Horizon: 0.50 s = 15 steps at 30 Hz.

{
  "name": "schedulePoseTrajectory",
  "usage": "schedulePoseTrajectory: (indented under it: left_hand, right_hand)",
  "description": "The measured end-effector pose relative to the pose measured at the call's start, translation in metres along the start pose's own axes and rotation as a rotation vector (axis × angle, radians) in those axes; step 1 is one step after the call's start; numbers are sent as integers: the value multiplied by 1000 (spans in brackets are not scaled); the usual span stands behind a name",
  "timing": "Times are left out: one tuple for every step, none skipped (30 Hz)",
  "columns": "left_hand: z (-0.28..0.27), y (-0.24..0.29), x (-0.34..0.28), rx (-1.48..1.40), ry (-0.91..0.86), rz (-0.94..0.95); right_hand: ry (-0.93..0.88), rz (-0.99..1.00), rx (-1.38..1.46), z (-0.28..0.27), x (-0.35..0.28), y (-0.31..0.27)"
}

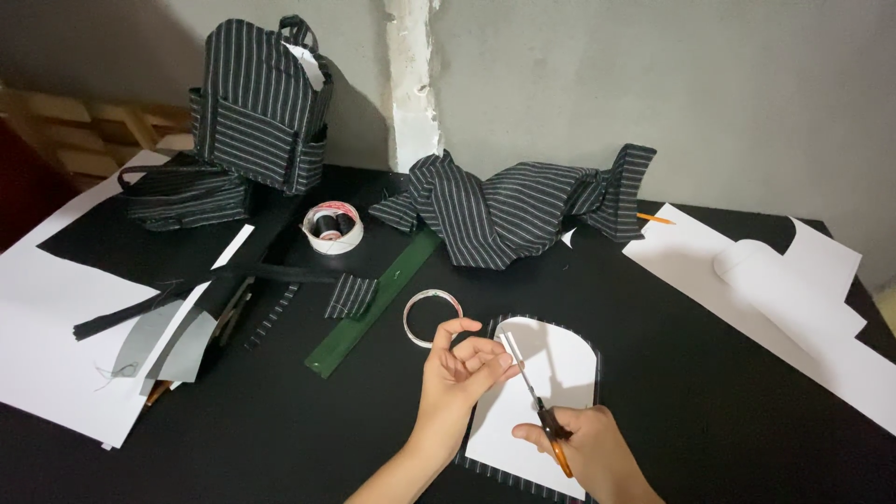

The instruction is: Applying double-sided tape to the edges of a paper template and cutting it with scissors

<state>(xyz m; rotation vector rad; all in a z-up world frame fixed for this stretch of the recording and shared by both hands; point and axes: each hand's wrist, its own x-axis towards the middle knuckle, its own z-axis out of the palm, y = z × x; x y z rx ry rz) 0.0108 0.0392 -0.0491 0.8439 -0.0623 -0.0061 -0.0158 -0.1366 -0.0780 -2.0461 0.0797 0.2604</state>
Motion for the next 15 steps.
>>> schedulePoseTrajectory:
  left_hand:
    - [-3, -4, 1, 0, 0, 1]
    - [-5, -8, 2, -24, 1, 7]
    - [-8, -13, 4, -48, 1, 13]
    - [-4, -7, 3, -49, 2, 14]
    - [-1, -2, 2, -16, 12, 2]
    - [2, 3, 0, 18, 24, -12]
    - [1, 3, -2, 18, 27, -13]
    - [1, 4, -2, 17, 6, -12]
    - [2, 4, -2, 16, -15, -11]
    - [1, 4, -1, 16, -17, -13]
    - [0, 3, -1, 7, -41, 1]
    - [0, 3, -2, -2, -62, 16]
    - [-2, 2, -1, -3, -63, 14]
    - [-3, 1, 0, -13, -76, 23]
    - [-4, 0, 1, -23, -90, 31]
  right_hand:
    - [0, -1, -1, 2, 3, 8]
    - [42, -26, -60, 4, 6, 17]
    - [84, -51, -120, 6, 9, 25]
    - [84, -51, -121, 3, 4, 10]
    - [32, 62, -42, -1, -1, -5]
    - [-19, 179, 37, -3, -7, -20]
    - [-21, 180, 37, -3, -7, -22]
    - [-27, 243, 64, -2, -6, -23]
    - [-34, 306, 92, -2, -5, -25]
    - [-31, 308, 92, -3, -3, -15]
    - [-36, 175, -7, -3, -1, -4]
    - [-42, 43, -107, -4, 1, 7]
    - [-41, 45, -107, -2, 0, 7]
    - [1, 13, -150, -2, 1, 7]
    - [43, -20, -192, -1, 1, 7]
